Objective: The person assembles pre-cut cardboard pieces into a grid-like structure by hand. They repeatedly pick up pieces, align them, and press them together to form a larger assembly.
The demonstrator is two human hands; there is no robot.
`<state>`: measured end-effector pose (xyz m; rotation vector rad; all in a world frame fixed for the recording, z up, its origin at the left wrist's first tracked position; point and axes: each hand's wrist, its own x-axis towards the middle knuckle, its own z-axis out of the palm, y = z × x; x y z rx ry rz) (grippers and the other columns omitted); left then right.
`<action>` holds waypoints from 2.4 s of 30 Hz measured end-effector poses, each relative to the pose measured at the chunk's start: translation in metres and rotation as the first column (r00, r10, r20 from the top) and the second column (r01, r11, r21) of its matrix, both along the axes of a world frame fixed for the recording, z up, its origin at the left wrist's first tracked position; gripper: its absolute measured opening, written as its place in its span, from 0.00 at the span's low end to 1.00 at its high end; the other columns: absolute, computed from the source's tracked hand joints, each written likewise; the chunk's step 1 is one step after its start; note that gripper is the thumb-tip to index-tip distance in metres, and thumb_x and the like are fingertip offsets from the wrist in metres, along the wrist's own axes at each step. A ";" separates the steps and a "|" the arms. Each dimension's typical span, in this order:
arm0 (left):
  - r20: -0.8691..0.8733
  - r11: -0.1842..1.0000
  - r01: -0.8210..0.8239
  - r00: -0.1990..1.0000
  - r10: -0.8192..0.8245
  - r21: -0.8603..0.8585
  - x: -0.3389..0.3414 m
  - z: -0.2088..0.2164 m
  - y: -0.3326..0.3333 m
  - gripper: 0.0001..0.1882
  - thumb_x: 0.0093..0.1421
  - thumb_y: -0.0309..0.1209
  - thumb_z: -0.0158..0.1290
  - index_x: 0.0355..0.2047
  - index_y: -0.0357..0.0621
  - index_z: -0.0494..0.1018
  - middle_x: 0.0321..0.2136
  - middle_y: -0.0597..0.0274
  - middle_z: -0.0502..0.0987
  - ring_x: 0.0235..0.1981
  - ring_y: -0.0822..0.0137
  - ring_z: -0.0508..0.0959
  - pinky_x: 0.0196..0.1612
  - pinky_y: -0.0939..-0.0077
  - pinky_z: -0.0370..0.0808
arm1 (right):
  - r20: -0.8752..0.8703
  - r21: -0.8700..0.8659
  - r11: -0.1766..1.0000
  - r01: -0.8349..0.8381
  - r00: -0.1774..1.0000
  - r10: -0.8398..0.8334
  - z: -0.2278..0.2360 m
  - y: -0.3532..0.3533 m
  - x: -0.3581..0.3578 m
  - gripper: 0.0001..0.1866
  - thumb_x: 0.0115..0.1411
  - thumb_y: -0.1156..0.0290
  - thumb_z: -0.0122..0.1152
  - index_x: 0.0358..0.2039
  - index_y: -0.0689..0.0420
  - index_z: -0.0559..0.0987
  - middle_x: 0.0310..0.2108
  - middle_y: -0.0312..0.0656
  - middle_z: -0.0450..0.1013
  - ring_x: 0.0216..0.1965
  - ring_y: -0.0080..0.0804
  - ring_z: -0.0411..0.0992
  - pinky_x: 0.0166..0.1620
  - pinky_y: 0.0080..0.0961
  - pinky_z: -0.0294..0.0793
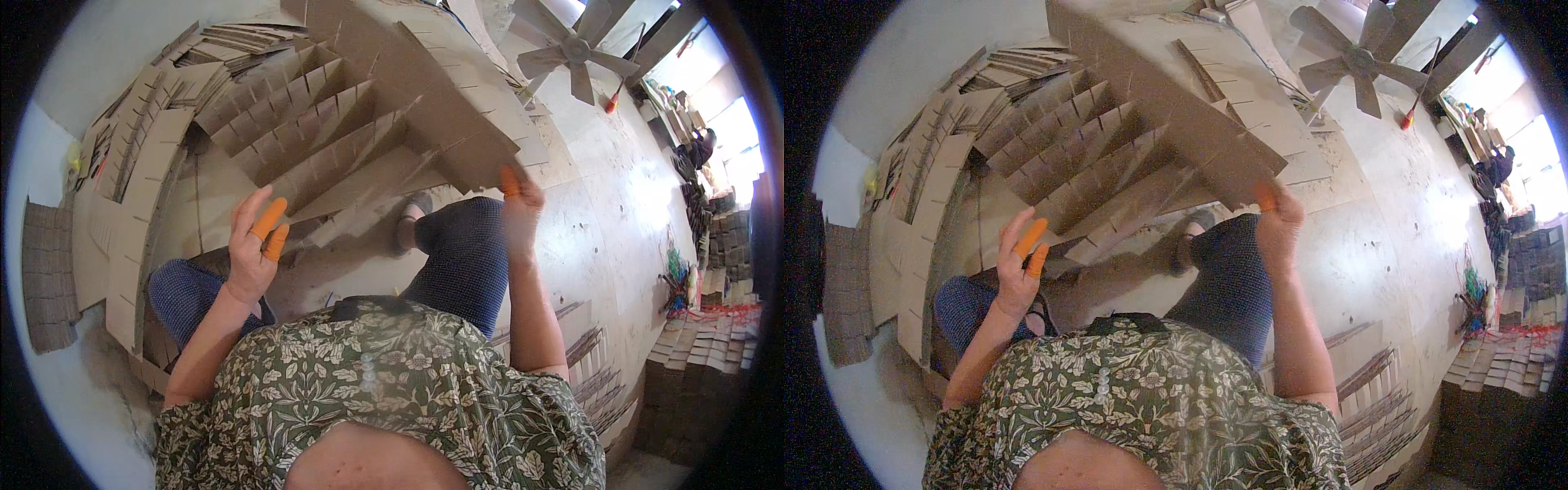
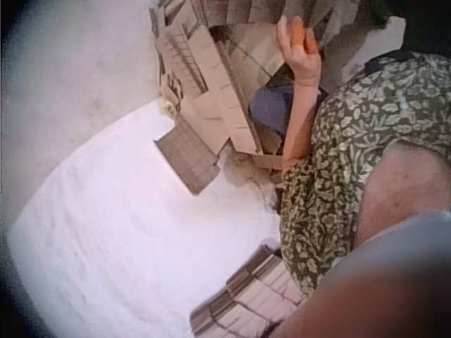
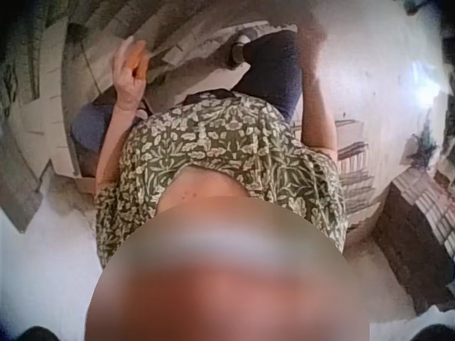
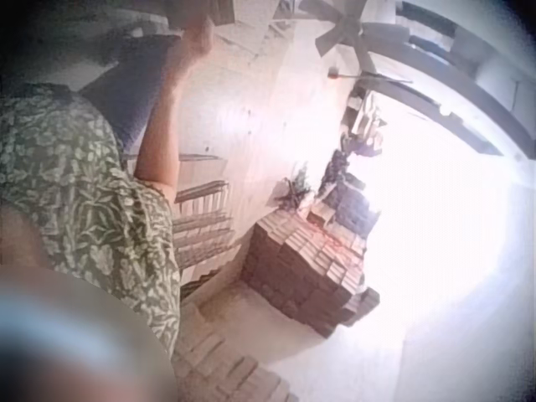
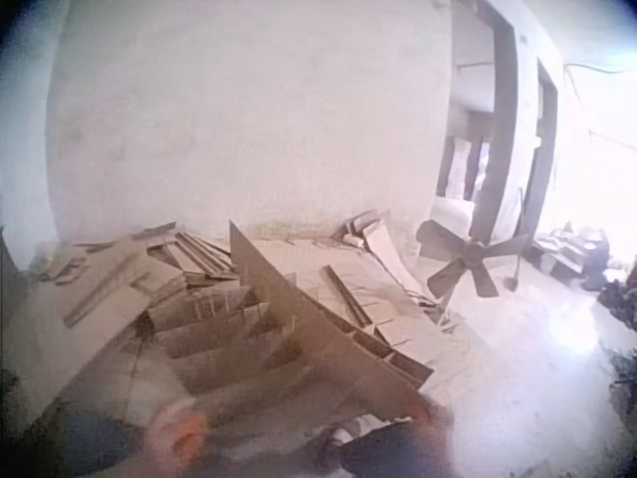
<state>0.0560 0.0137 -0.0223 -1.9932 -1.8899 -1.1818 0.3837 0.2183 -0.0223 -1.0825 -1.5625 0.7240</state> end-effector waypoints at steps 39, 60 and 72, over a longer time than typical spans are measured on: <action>0.091 0.993 -0.048 0.995 0.039 0.107 -0.002 -0.006 0.003 0.15 0.56 0.23 0.57 0.45 0.36 0.74 0.51 0.52 0.70 0.49 0.52 0.70 0.52 0.65 0.68 | 0.396 0.132 0.984 -0.118 0.916 0.057 -0.010 0.024 -0.041 0.03 0.58 0.74 0.59 0.32 0.59 0.78 0.23 0.59 0.70 0.26 0.59 0.69 0.26 0.37 0.69; 0.104 0.989 -0.072 0.993 0.058 0.131 -0.009 -0.010 -0.003 0.15 0.56 0.23 0.57 0.45 0.39 0.75 0.51 0.52 0.70 0.50 0.53 0.71 0.52 0.65 0.68 | 0.666 0.019 0.904 -0.427 0.680 0.308 -0.009 0.023 -0.042 0.28 0.54 0.85 0.52 0.57 0.54 0.71 0.46 0.55 0.74 0.44 0.45 0.76 0.44 0.29 0.75; -0.304 0.649 -0.759 0.630 0.715 -0.047 -0.152 0.003 -0.022 0.29 0.57 0.40 0.58 0.53 0.33 0.65 0.57 0.48 0.62 0.58 0.48 0.61 0.59 0.53 0.59 | 0.598 0.216 0.896 -0.389 0.778 0.194 -0.024 0.045 -0.050 0.29 0.55 0.86 0.54 0.57 0.52 0.71 0.25 0.50 0.73 0.24 0.31 0.68 0.31 0.22 0.68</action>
